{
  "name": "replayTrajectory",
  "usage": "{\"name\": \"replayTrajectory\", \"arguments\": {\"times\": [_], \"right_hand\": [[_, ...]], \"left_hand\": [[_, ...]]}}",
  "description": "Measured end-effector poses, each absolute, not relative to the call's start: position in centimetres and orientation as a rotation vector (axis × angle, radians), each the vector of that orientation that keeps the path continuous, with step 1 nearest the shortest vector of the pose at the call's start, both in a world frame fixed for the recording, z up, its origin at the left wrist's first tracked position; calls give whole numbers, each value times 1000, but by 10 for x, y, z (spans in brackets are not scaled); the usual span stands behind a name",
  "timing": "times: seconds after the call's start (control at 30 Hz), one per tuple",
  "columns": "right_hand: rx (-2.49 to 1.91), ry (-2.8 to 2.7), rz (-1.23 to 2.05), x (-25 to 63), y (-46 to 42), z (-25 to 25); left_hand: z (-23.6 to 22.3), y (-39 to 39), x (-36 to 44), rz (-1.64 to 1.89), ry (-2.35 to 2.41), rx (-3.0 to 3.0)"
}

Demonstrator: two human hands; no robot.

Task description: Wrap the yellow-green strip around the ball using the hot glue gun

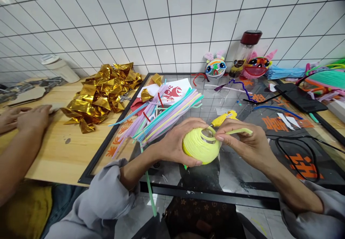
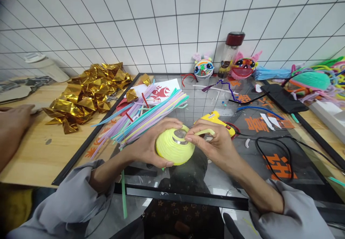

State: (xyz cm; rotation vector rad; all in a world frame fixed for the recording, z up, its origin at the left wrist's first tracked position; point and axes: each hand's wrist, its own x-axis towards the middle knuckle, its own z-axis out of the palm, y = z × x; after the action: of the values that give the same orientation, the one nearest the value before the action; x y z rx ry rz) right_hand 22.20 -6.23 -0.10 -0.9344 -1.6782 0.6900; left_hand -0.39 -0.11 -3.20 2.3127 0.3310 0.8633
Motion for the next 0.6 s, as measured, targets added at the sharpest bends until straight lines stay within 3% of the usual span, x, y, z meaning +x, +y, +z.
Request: {"name": "replayTrajectory", "arguments": {"times": [0.6], "right_hand": [[-865, -1688, 761, 217, -66, -5]], "left_hand": [[-35, 0, -4, 917, 295, 2356]]}}
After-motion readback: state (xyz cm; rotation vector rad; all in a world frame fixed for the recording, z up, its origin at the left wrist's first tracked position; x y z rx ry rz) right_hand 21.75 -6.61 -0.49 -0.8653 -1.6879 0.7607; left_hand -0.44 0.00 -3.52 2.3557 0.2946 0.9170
